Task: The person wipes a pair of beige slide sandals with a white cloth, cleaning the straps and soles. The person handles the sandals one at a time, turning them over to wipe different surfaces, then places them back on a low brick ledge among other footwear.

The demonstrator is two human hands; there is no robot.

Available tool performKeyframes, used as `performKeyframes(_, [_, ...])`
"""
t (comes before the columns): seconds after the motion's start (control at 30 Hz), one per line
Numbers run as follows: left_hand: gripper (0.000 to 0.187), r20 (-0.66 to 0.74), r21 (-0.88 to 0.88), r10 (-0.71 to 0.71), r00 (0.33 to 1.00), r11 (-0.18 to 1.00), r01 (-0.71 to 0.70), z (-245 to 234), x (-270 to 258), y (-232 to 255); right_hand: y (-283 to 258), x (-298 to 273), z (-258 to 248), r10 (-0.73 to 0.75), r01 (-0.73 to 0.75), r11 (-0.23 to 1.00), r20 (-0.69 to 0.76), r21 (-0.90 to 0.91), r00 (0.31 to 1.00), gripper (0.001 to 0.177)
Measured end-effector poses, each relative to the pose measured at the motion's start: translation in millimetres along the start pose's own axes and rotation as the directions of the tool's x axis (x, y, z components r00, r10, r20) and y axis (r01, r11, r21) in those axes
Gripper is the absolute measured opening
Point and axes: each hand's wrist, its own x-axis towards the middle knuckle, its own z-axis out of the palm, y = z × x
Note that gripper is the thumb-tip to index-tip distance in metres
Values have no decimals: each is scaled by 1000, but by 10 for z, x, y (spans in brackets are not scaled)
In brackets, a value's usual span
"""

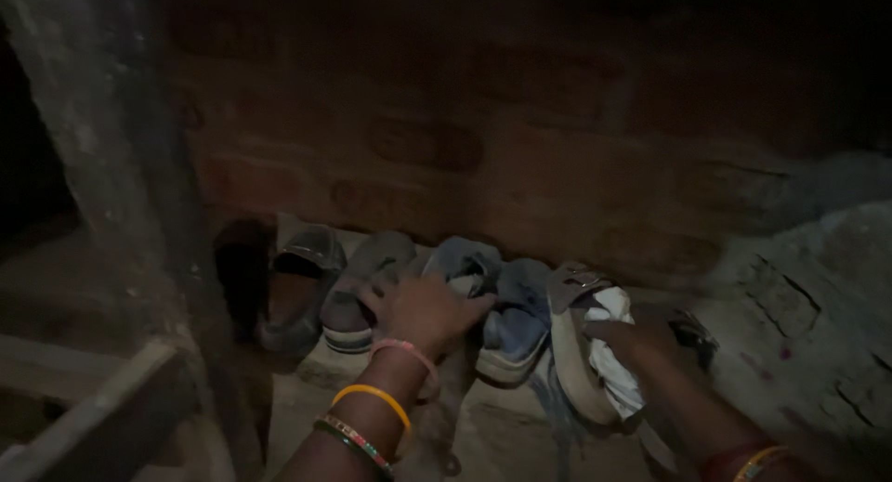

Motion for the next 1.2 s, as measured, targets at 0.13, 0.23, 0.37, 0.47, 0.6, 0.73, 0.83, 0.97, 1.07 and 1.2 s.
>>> performKeyframes(0.13, [89,273,20,-7,962,1000,2,-199,-68,-22,-89,8,105,-111,112,994,21,-8,994,61])
performKeyframes(0.23, [96,68,-37,91,994,995,-88,-149,-137,-143,-142,-25,238,-132,134,989,23,-56,991,62])
performKeyframes(0.37, [112,-232,-47,440,867,886,-462,41,-245,-259,-154,-63,278,-154,155,981,14,-113,988,64])
performKeyframes(0.47, [105,-363,-24,550,752,801,-598,157,-305,-268,-146,-95,190,-165,163,971,4,-175,986,66])
performKeyframes(0.6, [76,-319,22,631,707,751,-660,152,-277,-248,-253,-144,163,-199,196,936,20,-293,980,68])
performKeyframes(0.73, [60,-26,-126,483,875,867,-482,189,-229,-147,-309,-242,126,-232,221,875,27,-432,972,71])
performKeyframes(0.83, [59,-97,-179,499,861,842,-509,256,-217,-192,-397,-309,180,-276,251,776,46,-579,960,73])
performKeyframes(0.97, [59,-173,-183,529,831,811,-555,297,-161,-284,-541,-458,390,-265,180,597,19,-782,964,77])
performKeyframes(1.07, [51,-187,-157,520,834,822,-548,319,-147,-328,-641,-652,506,-264,157,672,-35,-723,964,60])
performKeyframes(1.2, [51,-189,-169,513,837,823,-542,283,-92,-454,-707,-781,597,-247,170,681,-5,-712,969,57])
